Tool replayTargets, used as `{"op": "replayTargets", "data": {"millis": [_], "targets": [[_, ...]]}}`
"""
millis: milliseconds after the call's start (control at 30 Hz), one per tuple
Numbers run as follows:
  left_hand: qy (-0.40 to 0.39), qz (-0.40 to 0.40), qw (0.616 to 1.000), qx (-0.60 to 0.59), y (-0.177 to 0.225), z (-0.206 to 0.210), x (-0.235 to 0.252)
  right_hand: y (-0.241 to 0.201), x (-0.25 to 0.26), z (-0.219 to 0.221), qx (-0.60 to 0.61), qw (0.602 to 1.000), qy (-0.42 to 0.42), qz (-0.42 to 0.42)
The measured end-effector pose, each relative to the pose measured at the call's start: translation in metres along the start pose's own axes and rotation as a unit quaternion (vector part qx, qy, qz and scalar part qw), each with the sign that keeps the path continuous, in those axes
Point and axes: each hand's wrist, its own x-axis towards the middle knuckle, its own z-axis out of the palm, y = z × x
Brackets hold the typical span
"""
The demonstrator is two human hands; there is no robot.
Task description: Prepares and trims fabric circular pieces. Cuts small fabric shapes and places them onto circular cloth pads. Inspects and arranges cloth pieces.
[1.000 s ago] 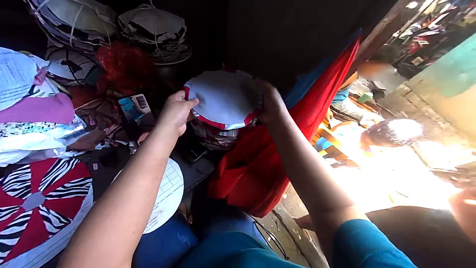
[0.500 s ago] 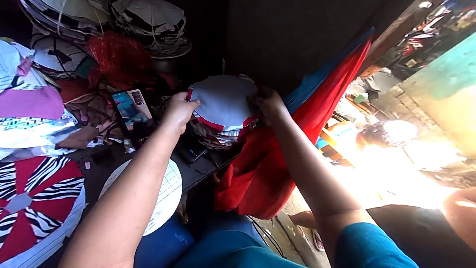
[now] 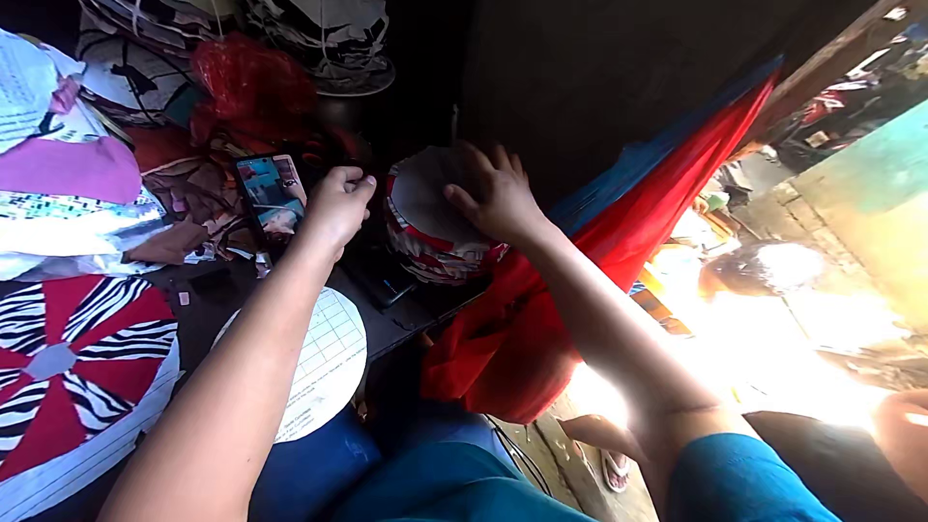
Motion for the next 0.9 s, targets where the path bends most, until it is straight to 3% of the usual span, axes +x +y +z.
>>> {"op": "replayTargets", "data": {"millis": [233,400,567,767,900], "targets": [[0.042,0.087,0.994,0.056,-0.041,-0.062,-0.073,0.005,0.025,0.033,-0.072,0.984,-0.162,-0.028],[0.106,0.134,0.984,0.058,-0.103,-0.099,-0.132,0.008,0.025,0.045,-0.077,0.982,-0.168,-0.034],[0.146,0.144,0.977,0.060,-0.145,-0.107,-0.172,0.009,0.029,0.042,-0.064,0.980,-0.186,-0.036],[0.188,0.178,0.962,0.082,-0.165,-0.098,-0.198,0.014,0.026,0.047,-0.059,0.983,-0.170,-0.036],[0.280,0.133,0.924,0.224,-0.162,-0.100,-0.200,0.009,0.024,0.042,-0.088,0.980,-0.170,-0.047]]}}
